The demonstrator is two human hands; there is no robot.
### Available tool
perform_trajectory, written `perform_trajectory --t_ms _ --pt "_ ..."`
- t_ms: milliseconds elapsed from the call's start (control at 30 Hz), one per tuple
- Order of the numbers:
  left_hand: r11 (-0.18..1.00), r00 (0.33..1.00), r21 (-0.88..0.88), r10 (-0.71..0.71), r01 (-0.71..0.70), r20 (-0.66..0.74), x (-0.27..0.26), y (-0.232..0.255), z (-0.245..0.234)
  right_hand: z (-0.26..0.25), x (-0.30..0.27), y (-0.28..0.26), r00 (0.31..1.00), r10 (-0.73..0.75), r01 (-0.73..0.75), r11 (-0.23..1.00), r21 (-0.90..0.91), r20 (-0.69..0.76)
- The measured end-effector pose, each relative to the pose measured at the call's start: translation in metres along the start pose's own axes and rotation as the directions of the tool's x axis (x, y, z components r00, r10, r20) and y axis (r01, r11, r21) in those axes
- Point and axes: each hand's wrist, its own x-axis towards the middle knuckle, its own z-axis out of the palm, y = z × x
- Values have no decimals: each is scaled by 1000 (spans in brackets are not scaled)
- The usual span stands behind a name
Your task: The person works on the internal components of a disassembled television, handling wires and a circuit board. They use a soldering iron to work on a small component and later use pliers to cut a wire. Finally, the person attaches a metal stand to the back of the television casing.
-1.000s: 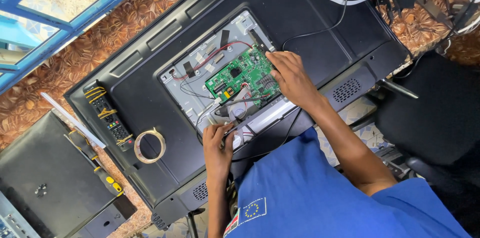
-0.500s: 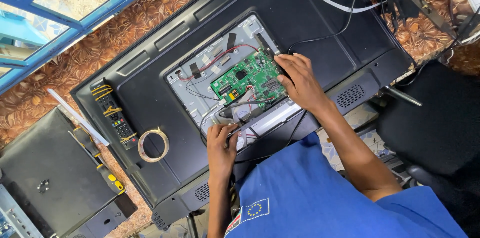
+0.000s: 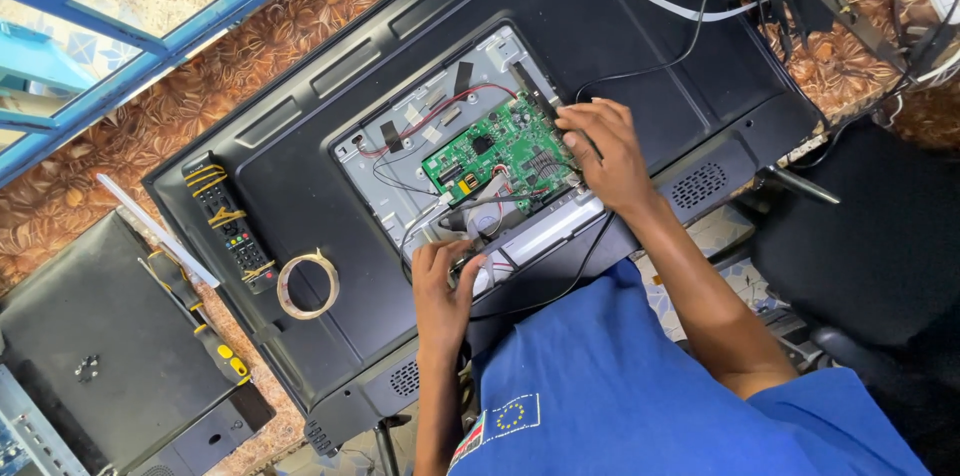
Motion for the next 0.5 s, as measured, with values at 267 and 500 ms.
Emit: perform_trajectory --t_ms 267,500 --pt "999 981 -28 16 -22 -193 -8 -3 0 -71 31 -7 933 -14 -27 994 -110 -360" --pt "997 972 -16 70 -76 -226 -7 -1 4 -179 86 78 970 243 -200 785 -586 -6"
